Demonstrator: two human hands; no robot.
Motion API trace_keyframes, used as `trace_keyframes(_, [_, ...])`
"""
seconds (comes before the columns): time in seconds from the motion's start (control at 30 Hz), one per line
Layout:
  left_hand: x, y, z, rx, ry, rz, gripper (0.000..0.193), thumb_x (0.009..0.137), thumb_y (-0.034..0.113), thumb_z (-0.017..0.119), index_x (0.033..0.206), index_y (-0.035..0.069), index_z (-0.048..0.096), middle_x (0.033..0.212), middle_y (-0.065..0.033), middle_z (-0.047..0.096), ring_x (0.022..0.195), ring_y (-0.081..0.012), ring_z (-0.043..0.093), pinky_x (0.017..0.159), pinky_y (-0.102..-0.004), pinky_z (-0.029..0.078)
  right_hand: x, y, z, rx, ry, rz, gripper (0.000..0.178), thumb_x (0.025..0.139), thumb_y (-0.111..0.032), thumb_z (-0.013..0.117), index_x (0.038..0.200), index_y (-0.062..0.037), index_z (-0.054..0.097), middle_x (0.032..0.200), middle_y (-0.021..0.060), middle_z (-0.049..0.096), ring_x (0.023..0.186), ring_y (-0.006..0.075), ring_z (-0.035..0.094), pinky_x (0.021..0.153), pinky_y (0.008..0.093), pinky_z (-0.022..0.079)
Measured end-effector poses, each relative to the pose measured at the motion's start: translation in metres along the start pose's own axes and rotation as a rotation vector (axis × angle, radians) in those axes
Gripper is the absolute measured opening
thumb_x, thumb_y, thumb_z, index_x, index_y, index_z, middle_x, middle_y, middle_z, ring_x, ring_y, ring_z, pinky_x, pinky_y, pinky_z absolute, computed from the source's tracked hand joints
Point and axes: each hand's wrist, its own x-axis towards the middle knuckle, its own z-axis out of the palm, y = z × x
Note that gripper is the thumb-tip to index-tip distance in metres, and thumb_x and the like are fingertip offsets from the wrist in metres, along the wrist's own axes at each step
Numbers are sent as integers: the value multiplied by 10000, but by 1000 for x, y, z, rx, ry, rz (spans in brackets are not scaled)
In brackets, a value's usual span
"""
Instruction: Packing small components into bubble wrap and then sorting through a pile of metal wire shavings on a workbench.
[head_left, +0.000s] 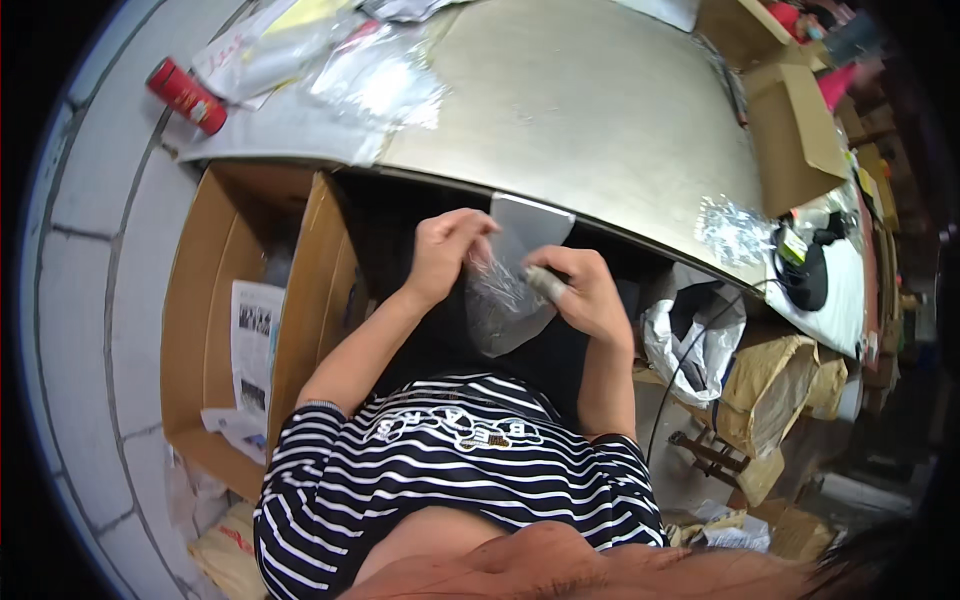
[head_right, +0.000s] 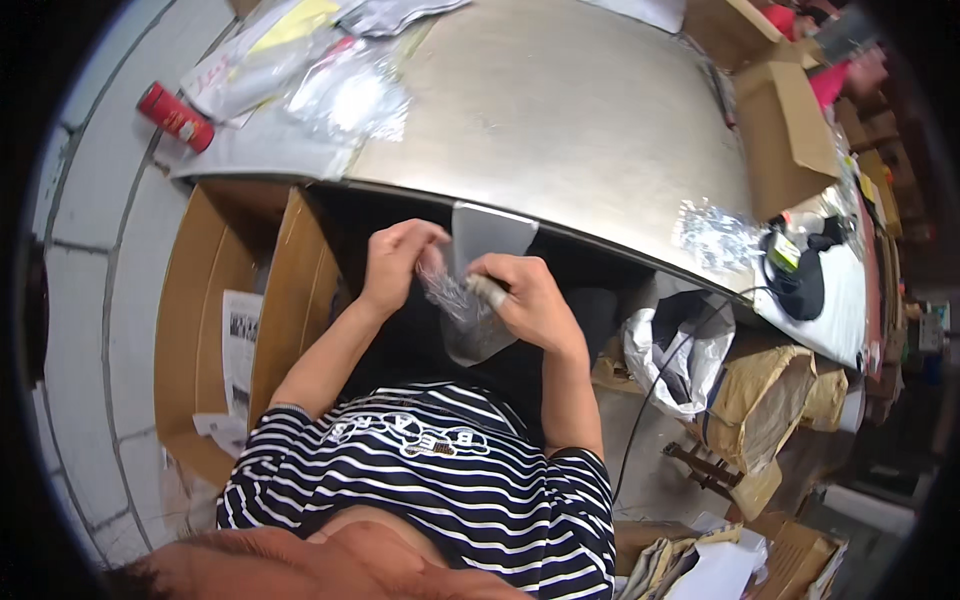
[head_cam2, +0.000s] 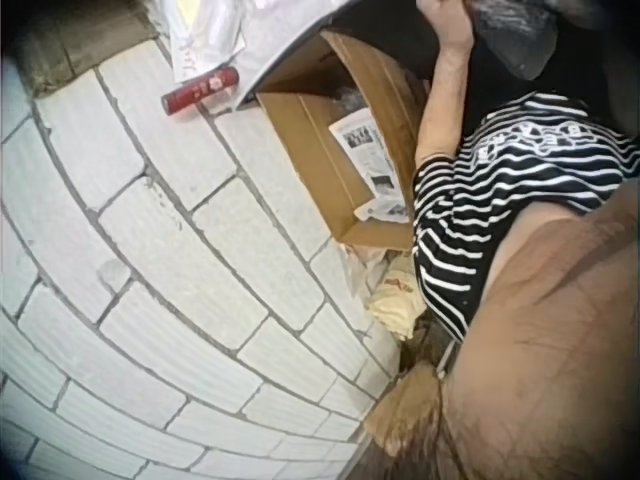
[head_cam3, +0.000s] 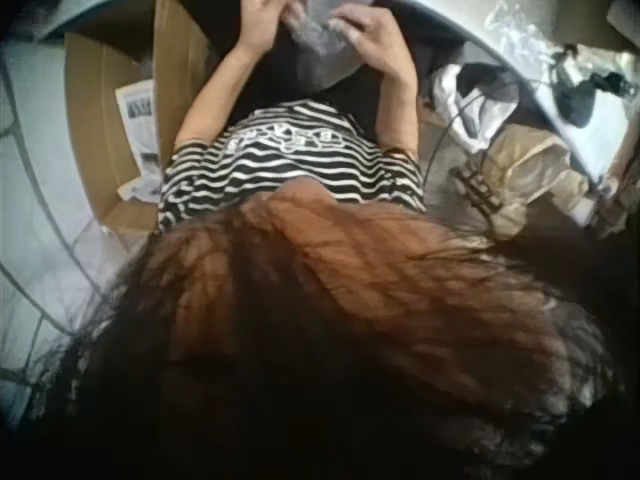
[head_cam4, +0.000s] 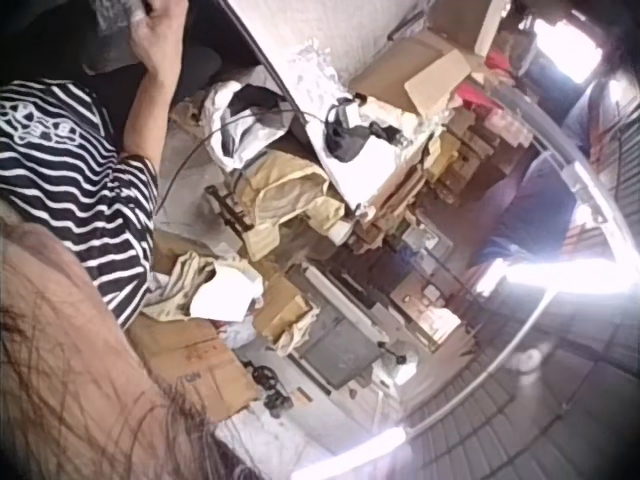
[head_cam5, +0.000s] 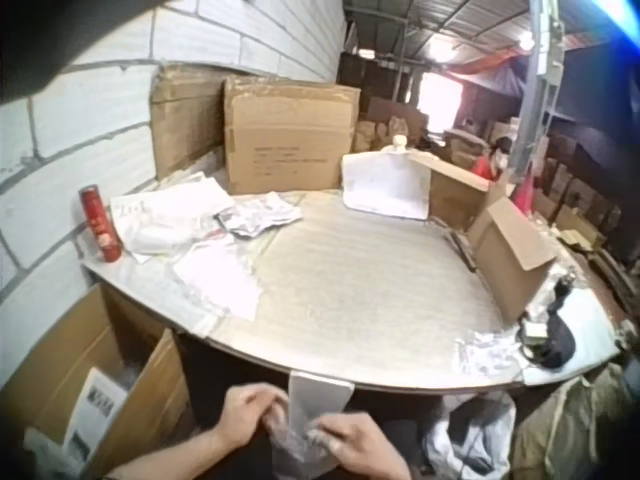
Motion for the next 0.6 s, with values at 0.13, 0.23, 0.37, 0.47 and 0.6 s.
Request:
trace_keyframes(0.13, [10, 0, -3, -207, 41, 53, 331, 981, 287, 478, 968, -12, 620, 726, -94, 640, 624, -146, 607, 576, -247, 484, 5, 57, -76, 154, 68, -297, 184, 810, -152, 650, 724, 9, 627, 606, 75, 587, 509, 183, 568, 465, 317, 423])
trace_keyframes(0.23, [9, -16, -1, -78, -23, -87, 282, 970, 248, 499, 961, -4, 624, 741, -91, 647, 649, -143, 621, 599, -251, 499, 5, 118, -97, -865, 606, 56, 129, 805, -142, 628, 789, -16, 650, 782, 193, 633, 731, 371, 620, 639, 415, 473])
trace_keyframes(0.37, [14, -21, 1, 28, -100, -115, 186, 946, 162, 526, 939, 9, 632, 738, -71, 648, 631, -114, 614, 601, -227, 495, -16, 94, -99, -277, 619, 64, 134, 798, 1, 634, 928, -1, 668, 772, 128, 676, 705, 214, 652, 660, 297, 494])
trace_keyframes(0.47, [44, -5, 39, 218, -244, -57, 224, 893, 133, 594, 1071, -3, 609, 959, -95, 663, 838, -148, 639, 717, -244, 508, -25, 111, -99, -276, 604, -41, 129, 807, 33, 611, 929, 15, 651, 835, 119, 648, 763, 191, 620, 707, 286, 480])
trace_keyframes(0.6, [92, 34, 123, 615, -589, 232, 535, 778, 65, 654, 1281, -7, 487, 1273, -110, 529, 1083, -170, 565, 831, -289, 507, -44, 99, -106, -113, 493, -113, 143, 801, 50, 601, 932, 15, 647, 804, 89, 622, 750, 159, 592, 700, 275, 472])
